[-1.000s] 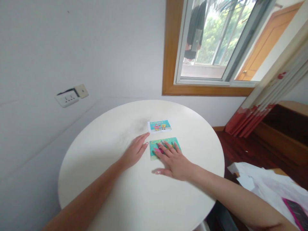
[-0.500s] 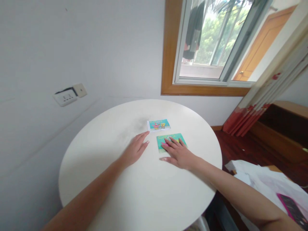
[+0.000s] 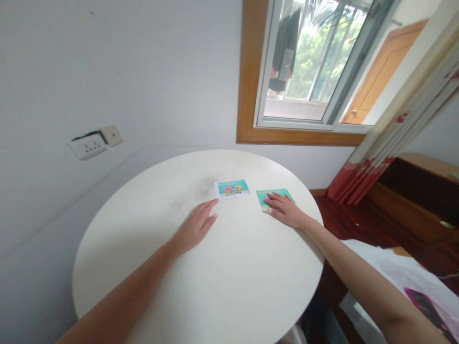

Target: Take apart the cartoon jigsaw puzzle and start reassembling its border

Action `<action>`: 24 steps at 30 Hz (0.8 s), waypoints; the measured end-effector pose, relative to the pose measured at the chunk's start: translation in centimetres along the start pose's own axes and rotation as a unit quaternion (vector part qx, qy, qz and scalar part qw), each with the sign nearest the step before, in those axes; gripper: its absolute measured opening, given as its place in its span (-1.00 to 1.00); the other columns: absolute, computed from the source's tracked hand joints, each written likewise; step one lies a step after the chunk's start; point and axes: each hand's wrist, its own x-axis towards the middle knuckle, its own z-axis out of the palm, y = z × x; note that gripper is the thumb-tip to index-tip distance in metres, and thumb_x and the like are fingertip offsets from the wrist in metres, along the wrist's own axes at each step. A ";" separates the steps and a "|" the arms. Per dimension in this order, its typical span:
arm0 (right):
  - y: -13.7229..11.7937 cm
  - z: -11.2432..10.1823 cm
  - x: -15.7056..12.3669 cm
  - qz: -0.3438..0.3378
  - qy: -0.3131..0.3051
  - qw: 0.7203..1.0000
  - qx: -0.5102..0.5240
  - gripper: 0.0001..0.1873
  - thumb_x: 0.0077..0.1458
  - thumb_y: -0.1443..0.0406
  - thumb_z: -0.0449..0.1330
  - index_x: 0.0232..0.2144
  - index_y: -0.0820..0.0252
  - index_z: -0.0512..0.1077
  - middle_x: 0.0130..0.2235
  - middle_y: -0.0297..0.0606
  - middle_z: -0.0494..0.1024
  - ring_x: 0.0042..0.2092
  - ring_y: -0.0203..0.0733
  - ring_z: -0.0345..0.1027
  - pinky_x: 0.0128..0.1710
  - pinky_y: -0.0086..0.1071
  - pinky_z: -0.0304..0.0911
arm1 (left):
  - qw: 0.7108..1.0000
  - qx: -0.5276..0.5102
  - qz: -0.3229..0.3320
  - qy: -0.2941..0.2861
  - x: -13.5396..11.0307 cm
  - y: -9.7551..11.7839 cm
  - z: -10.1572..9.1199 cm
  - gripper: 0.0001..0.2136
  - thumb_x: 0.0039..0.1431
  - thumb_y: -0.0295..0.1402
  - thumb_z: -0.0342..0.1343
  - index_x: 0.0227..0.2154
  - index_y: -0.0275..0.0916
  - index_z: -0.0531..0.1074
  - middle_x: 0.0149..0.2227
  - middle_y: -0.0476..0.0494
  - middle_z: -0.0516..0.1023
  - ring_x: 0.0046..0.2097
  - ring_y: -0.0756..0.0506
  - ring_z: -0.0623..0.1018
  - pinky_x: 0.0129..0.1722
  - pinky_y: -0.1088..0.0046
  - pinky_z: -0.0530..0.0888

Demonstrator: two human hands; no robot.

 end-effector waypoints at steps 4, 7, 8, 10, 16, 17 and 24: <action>-0.4 -0.1 0.3 0.020 0.039 0.999 -0.014 -0.49 0.24 0.01 -0.05 0.15 0.04 0.30 0.26 -0.14 0.21 0.30 0.08 -0.05 0.22 0.18 -0.14 | 0.995 0.097 -0.009 0.000 -0.5 0.5 -0.5 -0.58 0.32 -0.19 -0.15 0.19 -0.16 0.19 0.23 -0.24 0.24 0.24 -0.21 0.23 0.23 0.03 0.15; -2.9 0.2 -0.2 0.006 0.065 0.998 -0.025 -0.50 0.25 0.04 -0.04 0.16 0.04 0.29 0.26 -0.13 0.20 0.32 0.12 -0.10 0.22 0.23 -0.17 | 0.983 0.167 -0.070 -0.016 -2.2 1.0 -0.8 -0.56 0.28 -0.10 -0.09 0.15 -0.13 0.27 0.25 -0.28 0.21 0.24 -0.35 0.22 0.15 -0.16 0.16; -4.1 0.5 -0.5 -0.016 0.062 0.998 -0.024 -0.49 0.25 0.04 -0.04 0.18 0.03 0.26 0.28 -0.14 0.17 0.32 0.11 -0.13 0.23 0.19 -0.17 | 0.981 0.176 -0.076 -0.029 -3.0 1.3 -0.8 -0.54 0.26 -0.06 -0.09 0.16 -0.10 0.27 0.26 -0.28 0.19 0.25 -0.37 0.20 0.13 -0.18 0.17; -6.8 1.3 -1.2 -0.071 0.045 0.996 -0.028 -0.42 0.23 0.00 -0.04 0.23 0.03 0.17 0.32 -0.16 0.06 0.35 0.08 -0.21 0.27 0.10 -0.20 | 0.976 0.195 -0.085 -0.046 -4.4 1.7 -0.7 -0.49 0.24 -0.01 -0.09 0.19 -0.07 0.23 0.30 -0.27 0.12 0.27 -0.39 0.15 0.13 -0.22 0.13; -11.4 3.2 -2.4 -0.101 -0.007 0.995 -0.022 -0.30 0.20 -0.12 -0.11 0.29 0.01 0.04 0.36 -0.18 -0.11 0.36 0.02 -0.29 0.30 0.03 -0.24 | 0.968 0.217 -0.092 -0.088 -6.1 2.6 -0.3 -0.48 0.24 0.01 -0.10 0.21 -0.03 0.20 0.30 -0.15 0.13 0.30 -0.34 0.10 0.20 -0.16 0.04; -11.5 3.2 -2.5 -0.094 -0.010 0.995 -0.019 -0.30 0.19 -0.13 -0.12 0.28 0.00 0.05 0.36 -0.19 -0.11 0.36 0.01 -0.29 0.30 0.03 -0.25 | 0.967 0.219 -0.092 -0.089 -6.0 2.7 -0.4 -0.49 0.24 0.00 -0.10 0.21 -0.02 0.20 0.30 -0.15 0.13 0.30 -0.33 0.10 0.20 -0.16 0.04; -11.4 3.0 -2.3 -0.079 -0.008 0.997 -0.019 -0.31 0.19 -0.14 -0.13 0.26 -0.02 0.10 0.35 -0.18 -0.07 0.36 0.01 -0.27 0.30 0.03 -0.25 | 0.968 0.222 -0.086 -0.076 -5.8 2.6 -0.4 -0.49 0.24 -0.01 -0.09 0.20 -0.03 0.21 0.30 -0.15 0.14 0.30 -0.33 0.11 0.20 -0.14 0.06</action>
